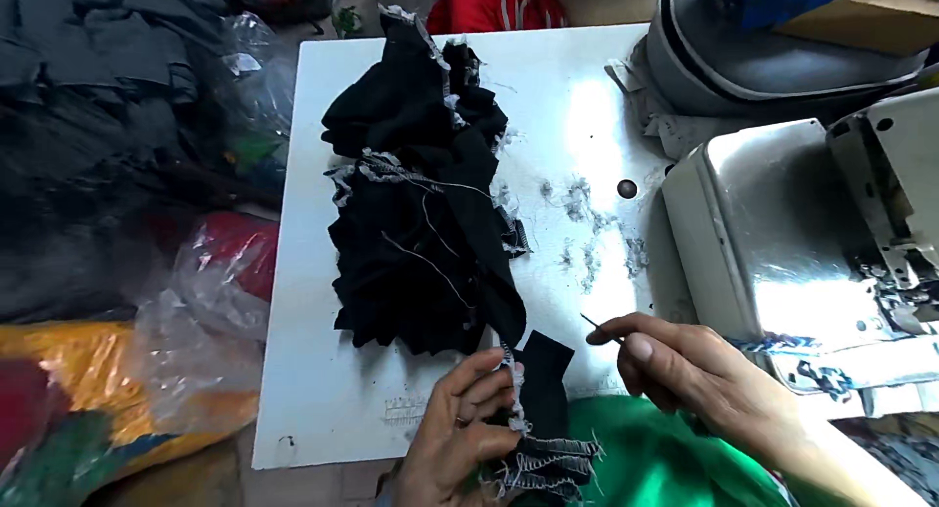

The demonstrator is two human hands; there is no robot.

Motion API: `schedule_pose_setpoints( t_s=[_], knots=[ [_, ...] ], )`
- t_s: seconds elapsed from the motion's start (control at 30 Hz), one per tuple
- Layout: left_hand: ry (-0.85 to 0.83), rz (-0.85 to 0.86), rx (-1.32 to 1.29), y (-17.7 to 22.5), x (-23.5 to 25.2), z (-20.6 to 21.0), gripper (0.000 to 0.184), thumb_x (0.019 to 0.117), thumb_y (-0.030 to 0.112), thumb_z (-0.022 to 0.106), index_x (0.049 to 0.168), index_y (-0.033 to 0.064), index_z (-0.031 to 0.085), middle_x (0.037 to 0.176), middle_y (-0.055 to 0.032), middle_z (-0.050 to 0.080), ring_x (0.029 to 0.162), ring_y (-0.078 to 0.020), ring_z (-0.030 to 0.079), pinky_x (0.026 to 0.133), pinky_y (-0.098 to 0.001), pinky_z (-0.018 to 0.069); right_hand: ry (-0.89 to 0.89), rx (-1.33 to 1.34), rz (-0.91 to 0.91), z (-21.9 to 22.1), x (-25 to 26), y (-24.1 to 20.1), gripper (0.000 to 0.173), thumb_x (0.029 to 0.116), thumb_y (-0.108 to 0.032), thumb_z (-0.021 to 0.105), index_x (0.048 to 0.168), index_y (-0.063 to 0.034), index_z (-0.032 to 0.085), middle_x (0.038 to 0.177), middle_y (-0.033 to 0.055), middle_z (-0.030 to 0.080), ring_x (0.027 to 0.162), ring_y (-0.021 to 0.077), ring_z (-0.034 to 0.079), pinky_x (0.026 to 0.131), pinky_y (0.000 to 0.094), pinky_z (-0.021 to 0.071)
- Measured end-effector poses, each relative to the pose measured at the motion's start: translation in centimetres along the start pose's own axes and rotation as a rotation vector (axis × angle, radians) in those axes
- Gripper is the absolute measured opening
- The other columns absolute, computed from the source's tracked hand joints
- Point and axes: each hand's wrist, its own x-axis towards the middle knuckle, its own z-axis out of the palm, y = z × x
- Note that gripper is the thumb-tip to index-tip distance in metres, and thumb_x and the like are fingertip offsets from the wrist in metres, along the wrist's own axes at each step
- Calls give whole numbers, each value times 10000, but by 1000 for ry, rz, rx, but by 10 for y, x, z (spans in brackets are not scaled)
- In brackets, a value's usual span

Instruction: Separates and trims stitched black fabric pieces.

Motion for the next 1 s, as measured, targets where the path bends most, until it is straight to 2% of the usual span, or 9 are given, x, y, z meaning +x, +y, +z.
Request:
schedule_pose_setpoints(
  t_s=[0.07,0.17,0.3,0.37,0.47,0.77,0.87,0.93,1.0],
  knots=[
    [-10,47,7,-2,-1,2,100,1019,303,618,1063,320,706,1524,186,447,1373,-9,476,1109,-248,474,-134,48,-102,-3,-1,-3,564,1089,-496,335,1179,-60,681,769,-54,622,641,-69,524,582,102,437],
    [-53,108,32,-2,-2,1,87,1028,259,607,1045,257,692,1542,159,435,1416,-14,424,1139,-244,441,-291,-35,-187,-5,1,-6,564,1095,-475,329,1160,-41,684,759,23,634,655,17,569,622,166,478],
    [-106,151,34,0,-2,1,85,1028,221,609,1041,190,688,1576,108,414,1440,-28,400,1167,-261,419,-512,-71,-120,-8,5,-10,540,1098,-451,354,1091,-35,698,691,17,598,585,31,533,561,191,444],
    [-129,155,36,0,-2,1,105,1037,223,593,1035,167,682,1583,81,410,1447,-36,394,1175,-267,411,-568,-66,-104,-6,6,-11,517,1099,-429,367,1062,-31,694,677,14,582,581,32,516,558,197,423],
    [-142,162,40,0,-2,0,129,1044,231,579,1018,146,672,1581,57,416,1444,-39,400,1175,-267,412,-614,-79,-81,-3,10,-15,486,1091,-400,406,1049,-17,700,705,36,611,613,55,550,581,226,441],
    [-204,163,55,-1,-1,-1,150,1037,196,586,977,82,663,1555,-1,458,1439,-40,407,1175,-254,404,-559,-43,-242,11,18,-11,394,1065,-335,513,940,-12,703,691,42,602,616,44,541,555,198,409],
    [-235,163,88,0,-1,-3,168,1029,190,600,984,51,682,1527,-60,477,1404,-30,436,1148,-219,405,-506,-14,-277,13,19,-8,386,1071,-307,508,898,-10,683,669,26,571,600,16,508,543,170,376],
    [-240,163,96,0,-2,-4,154,1029,166,600,988,47,689,1519,-92,490,1396,-46,460,1146,-232,419,-399,0,-262,11,16,-10,413,1075,-357,487,935,-17,675,694,14,584,622,-10,518,570,142,404],
    [-247,174,127,1,-4,-4,160,1035,163,587,995,43,684,1500,-111,507,1404,-64,458,1156,-241,410,-220,52,-187,7,13,-13,480,1055,-482,462,1016,-66,698,704,-64,565,619,-80,482,576,94,397]
  ],
)
